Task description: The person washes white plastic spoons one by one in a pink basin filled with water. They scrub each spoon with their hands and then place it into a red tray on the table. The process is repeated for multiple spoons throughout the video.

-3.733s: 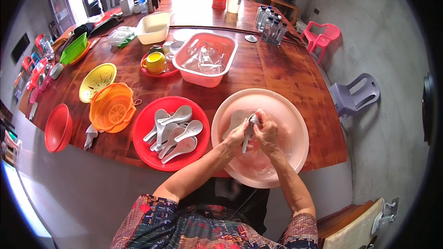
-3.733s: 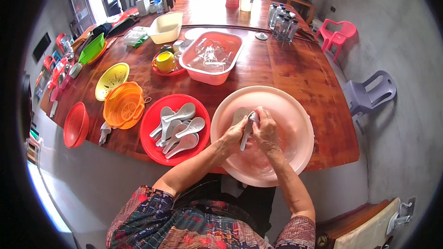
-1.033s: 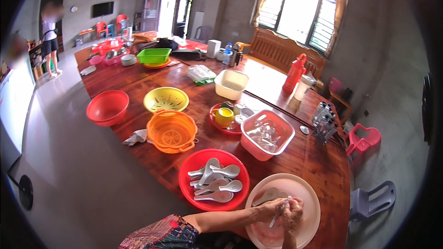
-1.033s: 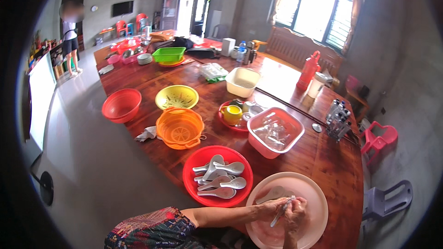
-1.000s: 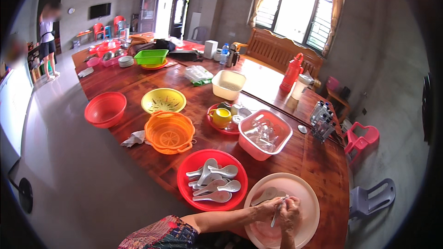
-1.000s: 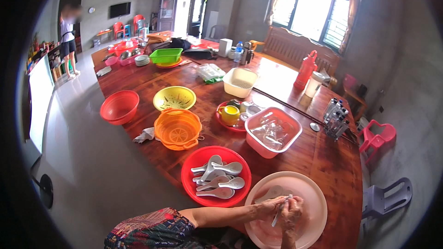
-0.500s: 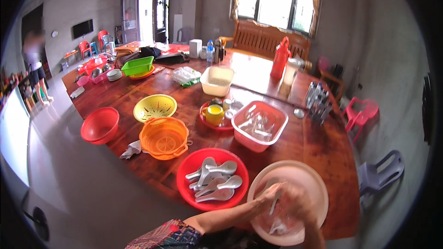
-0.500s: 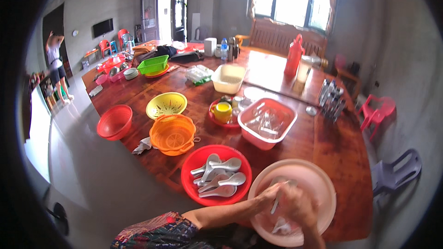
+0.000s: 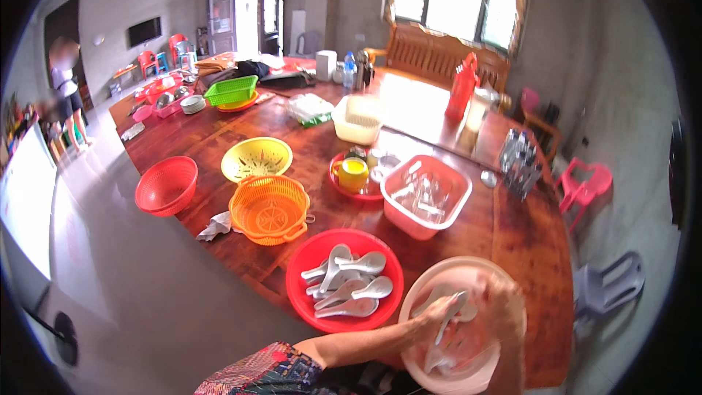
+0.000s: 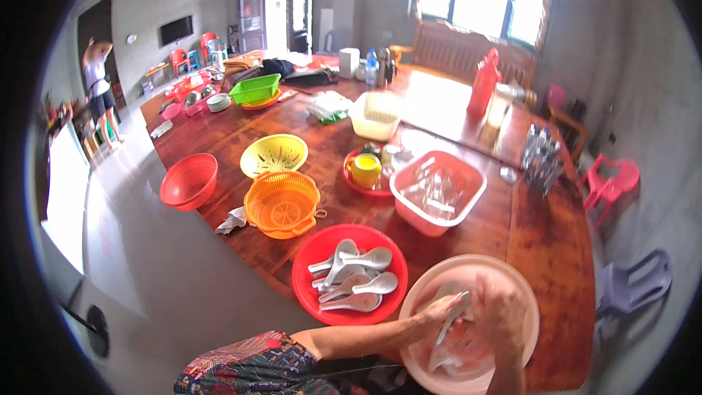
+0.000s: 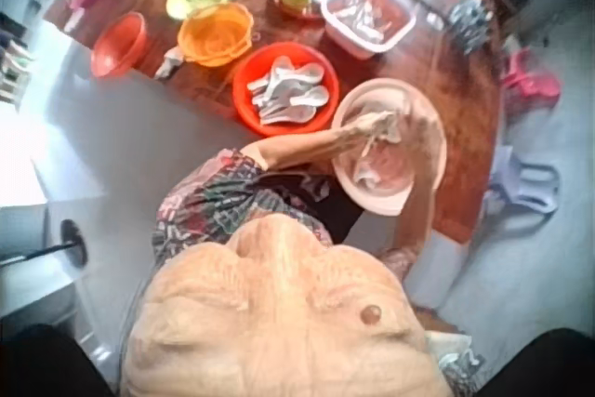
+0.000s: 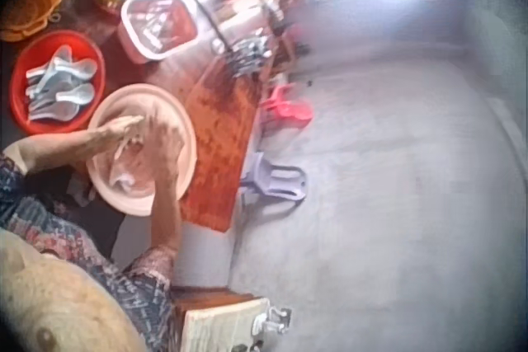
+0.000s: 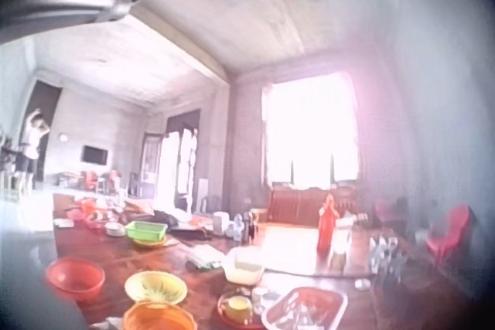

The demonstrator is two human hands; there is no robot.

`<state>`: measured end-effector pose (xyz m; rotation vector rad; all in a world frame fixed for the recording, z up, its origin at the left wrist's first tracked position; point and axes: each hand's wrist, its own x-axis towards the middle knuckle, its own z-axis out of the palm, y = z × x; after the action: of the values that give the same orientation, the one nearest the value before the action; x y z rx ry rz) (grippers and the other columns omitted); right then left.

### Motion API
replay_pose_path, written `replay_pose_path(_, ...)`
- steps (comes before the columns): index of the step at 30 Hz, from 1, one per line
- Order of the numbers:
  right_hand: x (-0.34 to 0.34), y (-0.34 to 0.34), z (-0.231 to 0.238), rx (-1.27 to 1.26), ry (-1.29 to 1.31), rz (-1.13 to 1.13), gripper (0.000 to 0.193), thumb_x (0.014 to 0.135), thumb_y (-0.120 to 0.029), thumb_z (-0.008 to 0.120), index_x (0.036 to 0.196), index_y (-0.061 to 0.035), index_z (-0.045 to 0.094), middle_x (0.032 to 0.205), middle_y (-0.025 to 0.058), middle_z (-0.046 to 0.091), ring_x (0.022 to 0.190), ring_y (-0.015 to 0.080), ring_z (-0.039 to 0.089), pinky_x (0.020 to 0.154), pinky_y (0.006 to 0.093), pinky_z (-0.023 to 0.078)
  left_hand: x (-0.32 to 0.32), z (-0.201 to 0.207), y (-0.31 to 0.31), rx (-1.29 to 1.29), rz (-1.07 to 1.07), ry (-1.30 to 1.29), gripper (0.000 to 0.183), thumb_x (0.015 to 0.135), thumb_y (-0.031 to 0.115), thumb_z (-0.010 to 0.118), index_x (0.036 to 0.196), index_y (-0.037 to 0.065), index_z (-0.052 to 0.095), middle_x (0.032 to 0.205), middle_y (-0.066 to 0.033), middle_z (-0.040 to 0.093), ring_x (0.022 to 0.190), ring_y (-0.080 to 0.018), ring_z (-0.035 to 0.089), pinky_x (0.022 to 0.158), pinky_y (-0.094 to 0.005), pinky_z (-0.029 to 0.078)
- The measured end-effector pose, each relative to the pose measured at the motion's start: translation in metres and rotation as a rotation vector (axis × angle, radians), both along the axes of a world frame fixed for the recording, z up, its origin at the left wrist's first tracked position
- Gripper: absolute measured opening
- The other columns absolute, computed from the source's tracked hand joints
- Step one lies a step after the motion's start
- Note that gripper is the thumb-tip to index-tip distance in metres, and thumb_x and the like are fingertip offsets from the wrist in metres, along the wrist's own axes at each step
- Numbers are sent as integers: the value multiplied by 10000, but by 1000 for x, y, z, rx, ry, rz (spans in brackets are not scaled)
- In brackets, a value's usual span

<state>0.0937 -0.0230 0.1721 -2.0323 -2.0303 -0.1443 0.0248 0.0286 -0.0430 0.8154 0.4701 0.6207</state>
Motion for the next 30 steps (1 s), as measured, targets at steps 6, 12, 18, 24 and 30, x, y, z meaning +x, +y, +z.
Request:
replay_pose_path(6,38,-16,-124,-652,-89,92,503,709,-385,650,1158,-207,511,1121,192,473,946,382,567,805,468,470,-9,30,11,-221,265,114,340,920,399,398,1141,150,467,895,-1,531,645,-82,467,494,-220,394)
replay_pose_path(12,45,-47,-208,-891,-163,269,386,792,-277,522,1141,-114,505,1176,178,431,944,374,551,793,455,462,-9,42,-8,-224,203,160,288,920,372,407,1115,167,457,883,13,516,620,-81,442,481,-218,367)
replay_pose_path(18,18,-64,-160,-736,-58,34,446,798,-300,534,1195,-125,431,1154,260,435,973,433,534,765,493,470,-10,26,-2,-175,197,124,316,922,394,374,1124,170,467,870,14,530,614,-83,455,517,-249,395)
replay_pose_path(24,95,-62,-220,-378,-116,135,135,710,-182,622,741,-55,653,668,103,625,593,210,626,555,338,515,-5,29,-8,-139,154,124,310,915,391,393,1055,135,500,788,-4,530,537,-88,449,443,-220,386)
replay_pose_path(30,36,-16,-142,213,1020,-4,212,700,41,579,908,3,556,855,123,548,722,246,570,654,311,472,-9,16,-8,114,-203,-156,340,892,437,438,909,107,514,664,-23,505,516,-124,485,399,-248,379)
